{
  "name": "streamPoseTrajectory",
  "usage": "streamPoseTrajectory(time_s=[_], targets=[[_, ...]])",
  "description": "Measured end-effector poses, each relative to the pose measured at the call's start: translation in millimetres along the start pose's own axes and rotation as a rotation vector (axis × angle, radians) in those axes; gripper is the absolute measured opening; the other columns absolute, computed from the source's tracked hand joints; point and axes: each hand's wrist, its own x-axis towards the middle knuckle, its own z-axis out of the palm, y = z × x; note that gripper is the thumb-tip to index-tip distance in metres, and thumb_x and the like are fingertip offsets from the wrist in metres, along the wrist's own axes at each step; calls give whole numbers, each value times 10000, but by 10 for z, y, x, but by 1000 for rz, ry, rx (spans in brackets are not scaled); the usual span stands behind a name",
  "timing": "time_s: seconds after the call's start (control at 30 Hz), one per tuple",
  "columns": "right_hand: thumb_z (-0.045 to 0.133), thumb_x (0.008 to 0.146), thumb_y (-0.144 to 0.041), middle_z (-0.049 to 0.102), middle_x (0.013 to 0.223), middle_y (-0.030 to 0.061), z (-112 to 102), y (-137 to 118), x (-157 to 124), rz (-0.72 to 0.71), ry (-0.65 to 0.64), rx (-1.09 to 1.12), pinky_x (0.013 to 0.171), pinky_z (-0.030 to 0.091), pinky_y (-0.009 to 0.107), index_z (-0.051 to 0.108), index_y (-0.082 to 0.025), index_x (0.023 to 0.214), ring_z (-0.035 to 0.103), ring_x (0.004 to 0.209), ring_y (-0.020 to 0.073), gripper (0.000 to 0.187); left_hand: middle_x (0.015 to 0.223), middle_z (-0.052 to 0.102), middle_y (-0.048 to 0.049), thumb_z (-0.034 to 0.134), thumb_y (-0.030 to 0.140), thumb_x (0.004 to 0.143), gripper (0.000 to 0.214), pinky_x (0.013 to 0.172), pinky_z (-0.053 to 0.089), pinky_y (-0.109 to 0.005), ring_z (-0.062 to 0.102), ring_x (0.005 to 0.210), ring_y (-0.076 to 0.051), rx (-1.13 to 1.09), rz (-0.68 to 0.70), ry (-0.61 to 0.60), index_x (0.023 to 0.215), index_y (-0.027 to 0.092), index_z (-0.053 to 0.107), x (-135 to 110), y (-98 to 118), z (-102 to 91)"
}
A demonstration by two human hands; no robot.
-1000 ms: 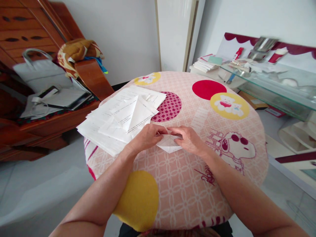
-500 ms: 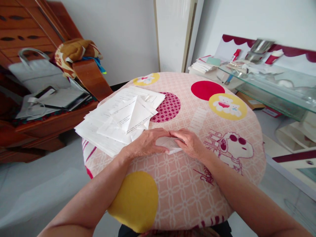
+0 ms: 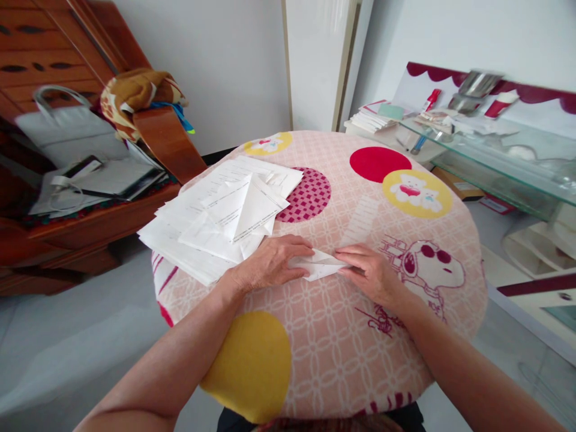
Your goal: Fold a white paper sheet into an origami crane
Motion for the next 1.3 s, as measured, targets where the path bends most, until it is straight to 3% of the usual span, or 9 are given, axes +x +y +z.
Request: streamPoseTrajectory(time_s=[0.33, 0.5, 0.77, 0.9, 1.17, 1.3], targets=[[513, 930, -101, 721, 1134, 132, -1, -84, -12, -43, -30, -61, 925, 535, 455, 726, -152, 1117, 636, 1049, 252, 288, 1208, 667, -124, 628, 143, 857, 382, 1010, 471, -422, 610, 1122, -257, 123, 82, -104, 1239, 151, 624, 132, 186, -29], [516, 936, -121, 731, 1104, 122, 17, -87, -12, -12, -16, -28, 903, 540, 439, 741, -170, 1074, 644, 1023, 241, 268, 1158, 682, -120, 562, 150, 902, 279, 999, 472, -416, 612, 1089, -254, 105, 102, -122, 1164, 143, 658, 140, 197, -25], [556, 853, -71, 755, 988, 94, 21, -31, -29, 103, 67, -32, 810, 554, 397, 761, -196, 798, 677, 910, 227, 247, 1223, 665, -101, 503, 201, 961, 291, 985, 501, -362, 612, 1138, -231, 4, 93, -85, 1206, 188, 659, 76, 81, 32], [546, 858, -56, 755, 953, 86, 2, -28, -19, 59, 41, -106, 810, 532, 390, 741, -190, 728, 655, 876, 225, 270, 1197, 677, -97, 456, 211, 984, 290, 978, 502, -362, 623, 1102, -224, 38, 142, -89, 1166, 198, 682, 81, 82, 49], [439, 927, -65, 710, 943, 97, 61, -129, -53, -28, -61, -212, 826, 491, 383, 718, -170, 889, 588, 860, 223, 300, 1184, 687, -94, 442, 231, 997, 290, 955, 507, -341, 631, 1087, -223, 31, 138, -89, 1127, 188, 698, 70, 72, 32], [399, 955, -87, 693, 978, 141, 120, -209, -54, -63, -110, -280, 819, 510, 416, 713, -131, 967, 571, 889, 252, 317, 1165, 675, -94, 466, 197, 974, 301, 941, 508, -342, 623, 1075, -222, 62, 140, -84, 1216, 190, 645, 68, 78, 60]])
